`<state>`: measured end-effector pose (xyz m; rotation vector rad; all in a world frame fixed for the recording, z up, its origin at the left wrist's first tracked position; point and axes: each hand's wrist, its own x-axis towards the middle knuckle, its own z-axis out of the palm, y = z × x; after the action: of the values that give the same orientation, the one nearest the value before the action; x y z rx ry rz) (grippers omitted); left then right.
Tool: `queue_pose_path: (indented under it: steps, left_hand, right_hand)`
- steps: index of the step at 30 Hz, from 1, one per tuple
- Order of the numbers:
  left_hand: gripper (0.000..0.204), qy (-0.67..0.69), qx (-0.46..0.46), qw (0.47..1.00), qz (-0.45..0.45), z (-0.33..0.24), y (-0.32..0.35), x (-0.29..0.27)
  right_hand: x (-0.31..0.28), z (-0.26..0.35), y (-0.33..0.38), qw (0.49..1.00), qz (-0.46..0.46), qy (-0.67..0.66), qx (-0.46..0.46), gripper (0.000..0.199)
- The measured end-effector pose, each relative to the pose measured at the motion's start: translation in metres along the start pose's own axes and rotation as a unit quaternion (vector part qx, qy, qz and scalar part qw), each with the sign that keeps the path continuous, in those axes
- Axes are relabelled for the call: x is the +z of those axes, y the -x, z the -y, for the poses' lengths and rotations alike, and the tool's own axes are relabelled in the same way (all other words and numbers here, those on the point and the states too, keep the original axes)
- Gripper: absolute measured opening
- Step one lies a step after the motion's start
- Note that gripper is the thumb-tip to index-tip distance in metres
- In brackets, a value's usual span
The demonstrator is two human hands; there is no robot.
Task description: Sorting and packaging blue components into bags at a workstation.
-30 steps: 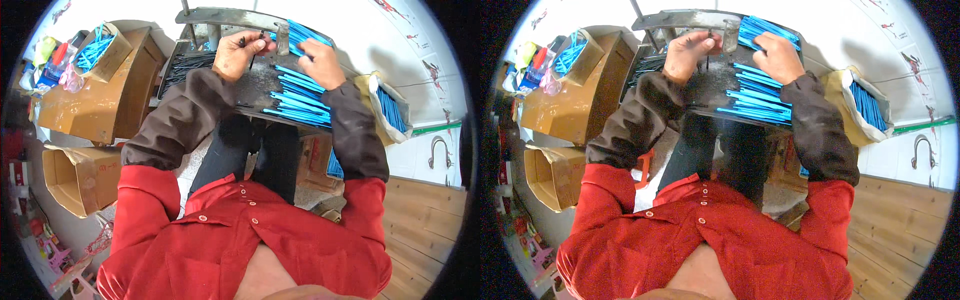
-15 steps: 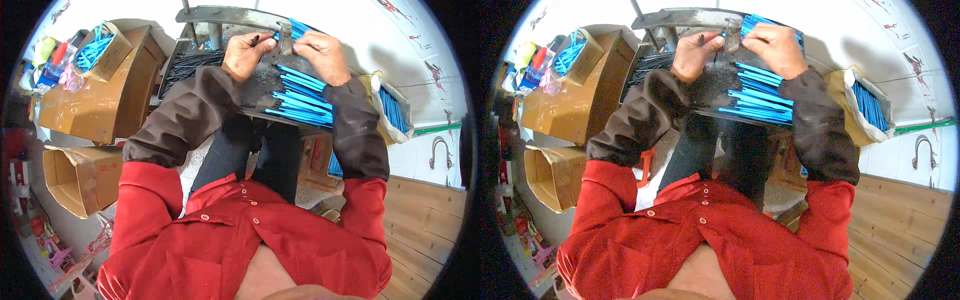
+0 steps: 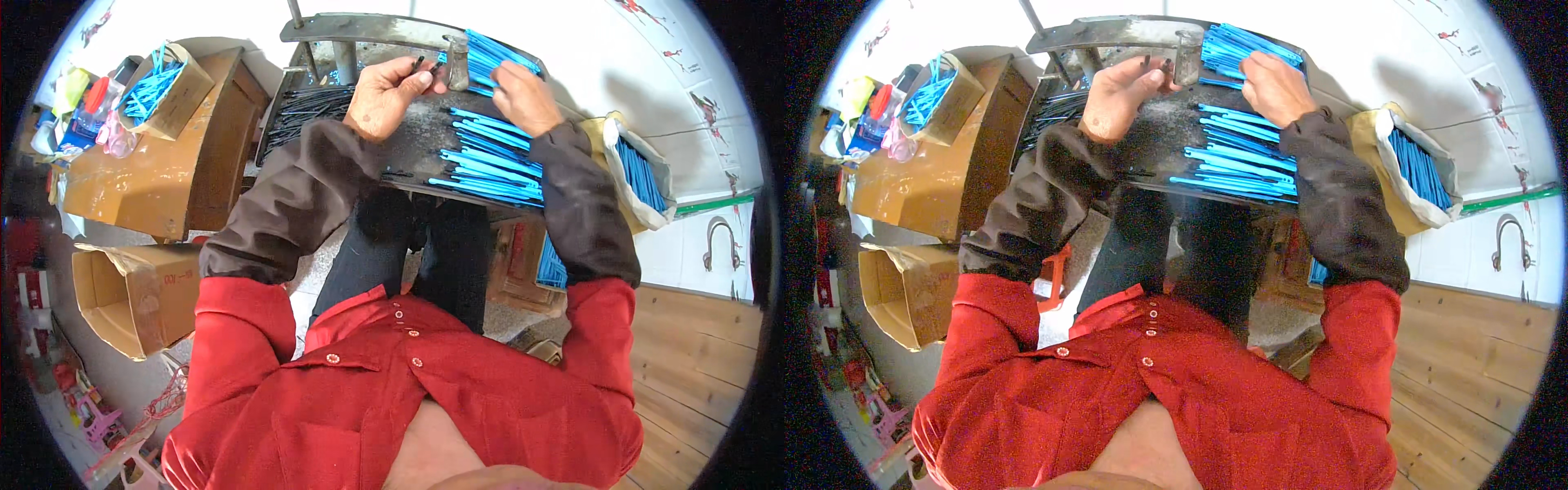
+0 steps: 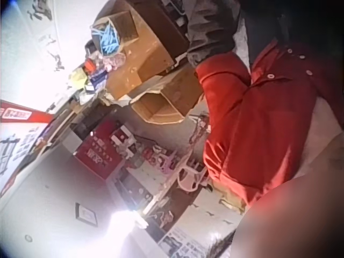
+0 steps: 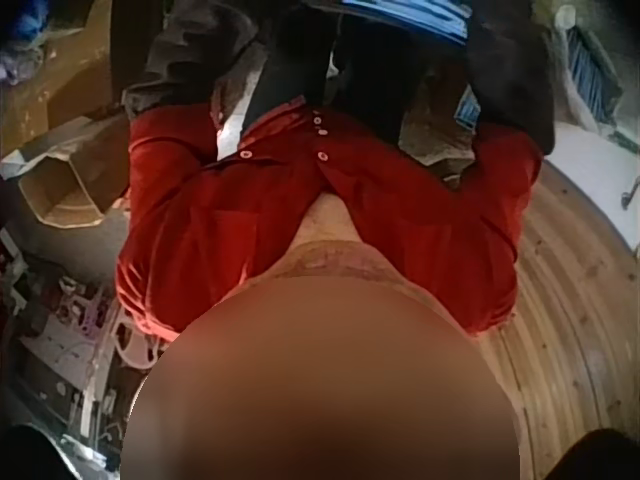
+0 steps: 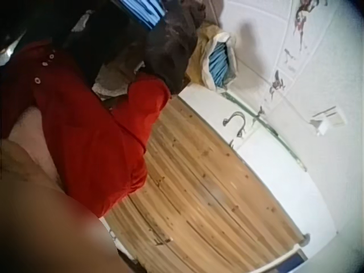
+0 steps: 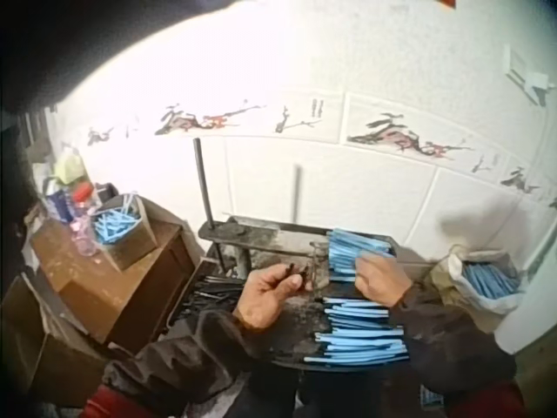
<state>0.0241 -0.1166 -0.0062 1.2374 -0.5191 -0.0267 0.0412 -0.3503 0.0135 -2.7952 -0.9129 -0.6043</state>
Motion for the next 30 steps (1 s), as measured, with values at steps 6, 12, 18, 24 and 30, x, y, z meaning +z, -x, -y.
queue_pose_path:
  steps: [6, 12, 18, 24, 30]
  left_hand:
    - [0.013, 0.05, 0.026, 0.997, -0.046, 0.01, -0.008, 0.001]
    - [0.012, 0.009, 0.022, 0.999, -0.037, 0.017, -0.013, 0.001]
    - [0.012, -0.01, 0.032, 0.999, -0.008, 0.017, -0.012, -0.001]
    - [0.015, -0.015, 0.042, 0.999, -0.014, 0.018, -0.01, -0.005]
    - [0.017, 0.001, -0.051, 0.998, -0.025, 0.007, -0.005, -0.001]
  right_hand:
    - [-0.018, 0.036, -0.004, 0.963, -0.073, -0.254, 0.05, 0.015]
    - [-0.015, 0.053, -0.019, 0.869, -0.039, -0.454, 0.193, 0.012]
    - [-0.027, 0.043, -0.024, 0.961, -0.073, -0.266, -0.01, 0.005]
    - [-0.027, 0.041, -0.023, 0.936, -0.052, -0.347, 0.015, 0.005]
    - [-0.02, 0.006, -0.009, 0.971, 0.101, -0.215, 0.005, 0.018]
